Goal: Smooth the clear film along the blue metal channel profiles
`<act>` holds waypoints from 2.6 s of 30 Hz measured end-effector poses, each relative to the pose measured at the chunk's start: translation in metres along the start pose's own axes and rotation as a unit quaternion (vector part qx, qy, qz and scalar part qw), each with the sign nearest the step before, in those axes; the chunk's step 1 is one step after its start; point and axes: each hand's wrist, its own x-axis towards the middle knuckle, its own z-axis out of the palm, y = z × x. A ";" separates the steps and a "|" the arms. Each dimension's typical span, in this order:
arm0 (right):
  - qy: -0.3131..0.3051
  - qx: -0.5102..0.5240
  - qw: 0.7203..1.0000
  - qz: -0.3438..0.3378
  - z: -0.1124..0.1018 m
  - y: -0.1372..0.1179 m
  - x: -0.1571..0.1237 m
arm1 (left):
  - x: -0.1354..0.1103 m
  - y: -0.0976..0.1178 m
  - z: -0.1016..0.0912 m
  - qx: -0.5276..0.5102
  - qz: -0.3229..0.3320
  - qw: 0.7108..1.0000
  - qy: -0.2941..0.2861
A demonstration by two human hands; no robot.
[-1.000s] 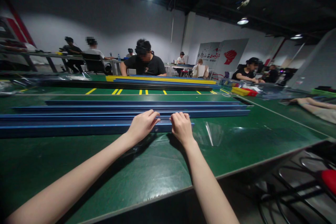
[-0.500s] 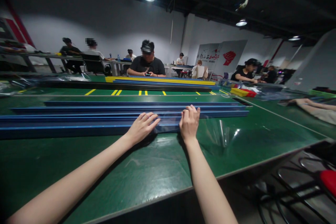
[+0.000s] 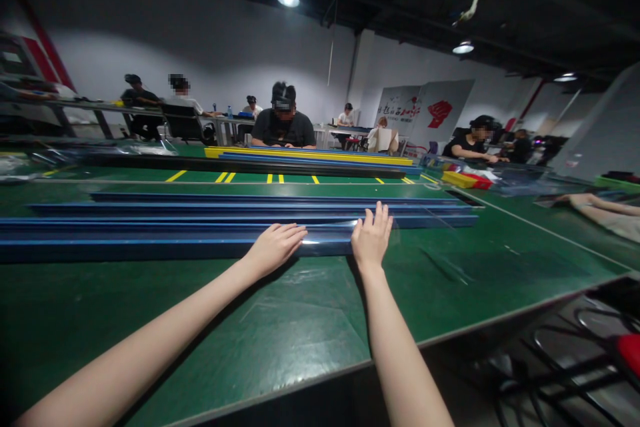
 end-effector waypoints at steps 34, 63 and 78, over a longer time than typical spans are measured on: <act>-0.189 -0.026 0.981 -0.033 -0.025 -0.014 0.000 | 0.011 -0.017 -0.045 0.046 -0.192 0.968 -0.155; -0.188 -0.007 0.979 -0.082 -0.028 -0.019 0.000 | 0.012 -0.007 -0.039 0.001 -0.139 0.981 -0.133; -0.230 0.055 0.959 -0.158 -0.026 -0.025 -0.006 | 0.011 -0.012 -0.032 0.057 -0.161 0.983 -0.074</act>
